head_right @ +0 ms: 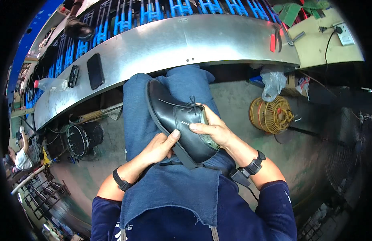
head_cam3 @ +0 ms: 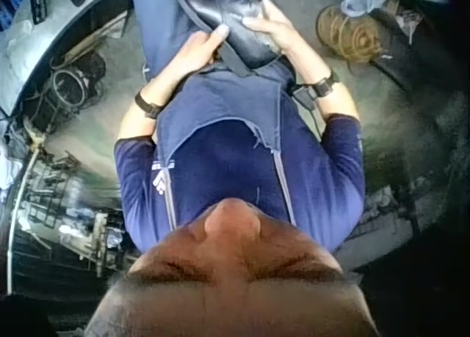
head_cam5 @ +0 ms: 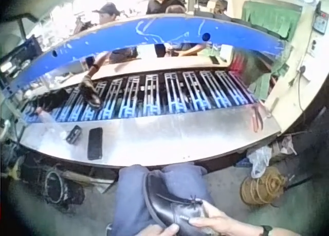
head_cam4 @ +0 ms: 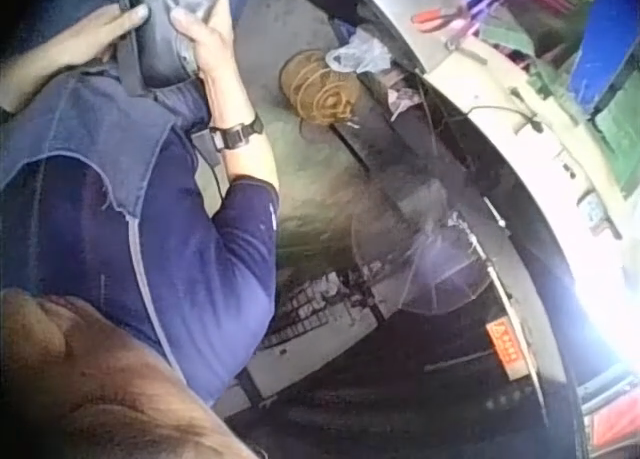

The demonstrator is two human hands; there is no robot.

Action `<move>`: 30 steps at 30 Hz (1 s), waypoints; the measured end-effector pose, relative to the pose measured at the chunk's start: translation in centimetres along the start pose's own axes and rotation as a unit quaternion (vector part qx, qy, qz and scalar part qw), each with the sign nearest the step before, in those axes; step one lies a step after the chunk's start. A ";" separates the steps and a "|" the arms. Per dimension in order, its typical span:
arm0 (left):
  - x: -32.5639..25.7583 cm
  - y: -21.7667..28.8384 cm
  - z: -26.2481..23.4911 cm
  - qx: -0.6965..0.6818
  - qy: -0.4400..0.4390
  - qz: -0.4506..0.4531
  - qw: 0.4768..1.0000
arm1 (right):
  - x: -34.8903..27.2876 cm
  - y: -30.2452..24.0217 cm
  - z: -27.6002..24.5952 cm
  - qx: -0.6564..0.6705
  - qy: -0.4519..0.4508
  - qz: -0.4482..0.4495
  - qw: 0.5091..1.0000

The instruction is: Inspecting shoes and placing them onto a conveyor belt in a factory setting.

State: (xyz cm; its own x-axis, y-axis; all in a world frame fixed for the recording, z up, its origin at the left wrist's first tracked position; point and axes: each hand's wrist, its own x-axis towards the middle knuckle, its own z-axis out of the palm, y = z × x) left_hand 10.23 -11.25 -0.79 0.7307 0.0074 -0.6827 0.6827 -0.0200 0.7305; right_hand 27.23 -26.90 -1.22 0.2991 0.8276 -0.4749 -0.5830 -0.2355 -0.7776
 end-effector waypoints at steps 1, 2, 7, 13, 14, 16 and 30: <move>0.3 0.1 0.1 0.045 0.024 -0.006 0.999 | 0.0 0.1 -0.1 -0.013 0.008 -0.003 1.000; 0.5 0.2 0.4 0.074 0.070 0.042 0.994 | 0.0 0.2 -0.2 -0.007 0.010 -0.009 1.000; 0.8 -1.2 0.0 -0.049 0.037 0.148 0.987 | 0.0 0.3 -0.9 0.008 -0.003 -0.008 1.000; -0.1 -1.2 -0.7 -0.159 -0.045 0.100 0.981 | 0.0 -0.1 -0.7 0.007 -0.026 0.003 1.000; -0.2 -0.9 -0.9 -0.126 -0.040 0.090 0.987 | 0.0 -0.1 -0.7 0.014 -0.024 -0.004 1.000; -0.4 0.1 -1.6 0.017 -0.072 0.127 0.989 | 0.0 -0.1 -0.7 0.018 -0.016 -0.002 1.000; -2.0 3.7 -6.1 -0.019 -0.076 -0.027 0.997 | -0.4 -0.9 -0.1 0.006 -0.053 -0.037 0.998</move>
State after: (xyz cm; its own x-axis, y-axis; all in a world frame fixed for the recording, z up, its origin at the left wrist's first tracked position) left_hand 11.34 -5.20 3.46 0.6845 -0.1450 -0.7144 0.7234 0.0136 0.6903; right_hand 27.71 -27.04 -0.37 0.2604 0.8919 -0.3698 -0.5715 -0.1663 -0.8036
